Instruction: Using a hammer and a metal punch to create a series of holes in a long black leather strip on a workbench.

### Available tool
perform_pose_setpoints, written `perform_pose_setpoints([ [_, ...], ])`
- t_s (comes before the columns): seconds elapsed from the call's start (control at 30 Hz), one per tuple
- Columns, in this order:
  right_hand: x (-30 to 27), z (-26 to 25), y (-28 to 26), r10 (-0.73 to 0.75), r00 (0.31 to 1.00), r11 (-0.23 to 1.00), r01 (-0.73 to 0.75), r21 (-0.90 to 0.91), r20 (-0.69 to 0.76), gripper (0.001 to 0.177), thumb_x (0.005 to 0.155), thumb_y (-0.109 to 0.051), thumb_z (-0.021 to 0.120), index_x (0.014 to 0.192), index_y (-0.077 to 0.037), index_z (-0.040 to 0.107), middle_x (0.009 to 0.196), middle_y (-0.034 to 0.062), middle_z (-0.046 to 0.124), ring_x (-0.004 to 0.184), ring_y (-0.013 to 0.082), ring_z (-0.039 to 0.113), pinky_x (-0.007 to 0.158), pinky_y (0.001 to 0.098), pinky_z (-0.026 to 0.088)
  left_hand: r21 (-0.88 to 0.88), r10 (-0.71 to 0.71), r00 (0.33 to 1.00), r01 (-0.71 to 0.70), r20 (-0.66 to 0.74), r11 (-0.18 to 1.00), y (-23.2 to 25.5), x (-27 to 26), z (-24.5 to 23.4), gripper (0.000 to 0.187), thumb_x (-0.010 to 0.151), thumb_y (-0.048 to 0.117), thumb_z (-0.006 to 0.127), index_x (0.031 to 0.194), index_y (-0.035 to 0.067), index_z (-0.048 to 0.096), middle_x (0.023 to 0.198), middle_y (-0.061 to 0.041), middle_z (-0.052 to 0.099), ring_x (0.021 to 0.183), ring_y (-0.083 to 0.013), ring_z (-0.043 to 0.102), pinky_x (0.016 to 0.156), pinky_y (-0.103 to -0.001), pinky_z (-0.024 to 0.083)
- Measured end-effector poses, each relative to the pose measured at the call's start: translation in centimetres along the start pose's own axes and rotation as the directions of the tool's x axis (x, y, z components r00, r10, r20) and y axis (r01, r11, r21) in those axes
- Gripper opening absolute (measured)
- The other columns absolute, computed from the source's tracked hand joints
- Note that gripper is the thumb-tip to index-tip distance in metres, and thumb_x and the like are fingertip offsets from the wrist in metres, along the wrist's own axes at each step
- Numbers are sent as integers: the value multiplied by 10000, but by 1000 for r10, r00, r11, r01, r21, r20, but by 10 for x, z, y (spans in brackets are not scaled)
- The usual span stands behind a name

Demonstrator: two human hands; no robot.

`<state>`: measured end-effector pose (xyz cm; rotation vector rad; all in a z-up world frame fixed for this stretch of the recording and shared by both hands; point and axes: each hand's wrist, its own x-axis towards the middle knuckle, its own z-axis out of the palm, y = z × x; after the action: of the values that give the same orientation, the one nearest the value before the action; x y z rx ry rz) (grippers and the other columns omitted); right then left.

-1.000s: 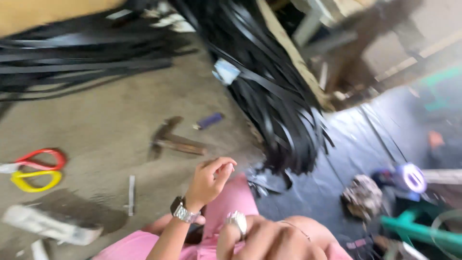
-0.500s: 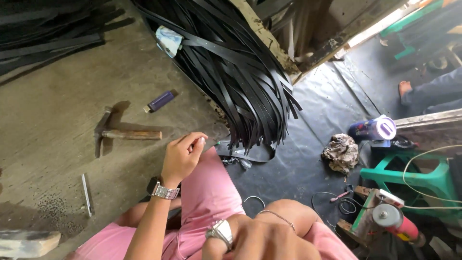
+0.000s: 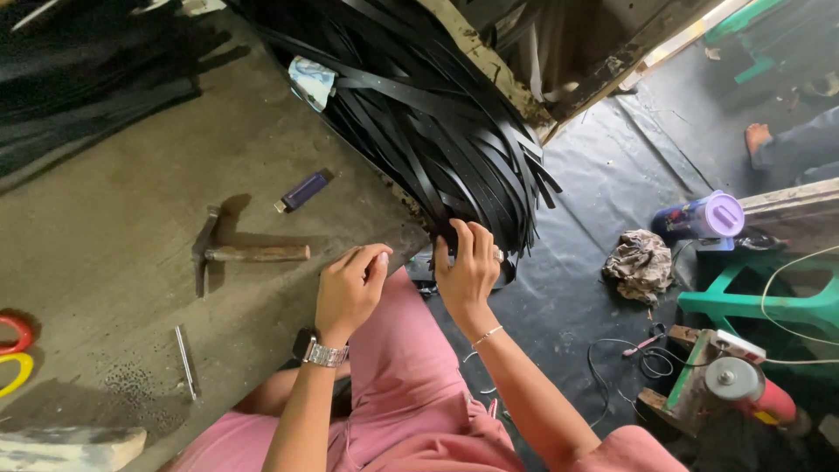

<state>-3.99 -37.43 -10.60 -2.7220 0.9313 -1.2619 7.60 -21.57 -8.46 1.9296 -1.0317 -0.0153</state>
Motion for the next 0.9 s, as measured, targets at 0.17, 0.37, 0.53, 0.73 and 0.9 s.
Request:
perform_pose_setpoints([
  [0.17,-2,12,1,-40,996,997,35,-62,-79,322,769,-148,788,1081,-162,710,874,5,564,757,199,562,681,322,389,5,2,1000,-2,-3,1000,-1,-5,2,145,995,179,609,1001,202,752,877,-10,752,785,-233,737,659,-324,598],
  [0.37,3,-3,10,8,998,1000,-7,16,-68,236,708,-163,778,915,-207,674,773,-61,551,671,158,555,635,298,393,-3,18,1000,-18,-24,1000,1,-3,1,142,993,181,609,1002,196,749,882,-14,749,809,-235,742,681,-333,606],
  [0.53,-3,-46,26,129,990,989,-133,69,51,177,780,-152,753,908,-213,648,743,-63,578,589,159,609,581,286,472,-13,19,1000,-19,-15,1000,2,-4,1,135,983,182,612,1003,195,745,862,-27,737,810,-249,741,695,-345,604],
  [0.73,-26,-124,34,180,626,423,-746,515,758,131,981,-115,615,927,-18,685,525,81,604,554,153,514,571,275,424,-8,15,999,-15,41,1000,47,-33,13,121,973,236,608,983,220,728,830,-13,720,805,-236,731,710,-332,593],
  [0.9,-58,-135,11,45,435,-356,-834,421,900,170,954,-112,670,1066,13,644,979,122,717,880,189,663,799,302,499,-317,-306,755,555,580,769,119,-75,-14,528,985,538,456,1231,111,644,1031,-105,803,909,-294,764,743,-408,514],
])
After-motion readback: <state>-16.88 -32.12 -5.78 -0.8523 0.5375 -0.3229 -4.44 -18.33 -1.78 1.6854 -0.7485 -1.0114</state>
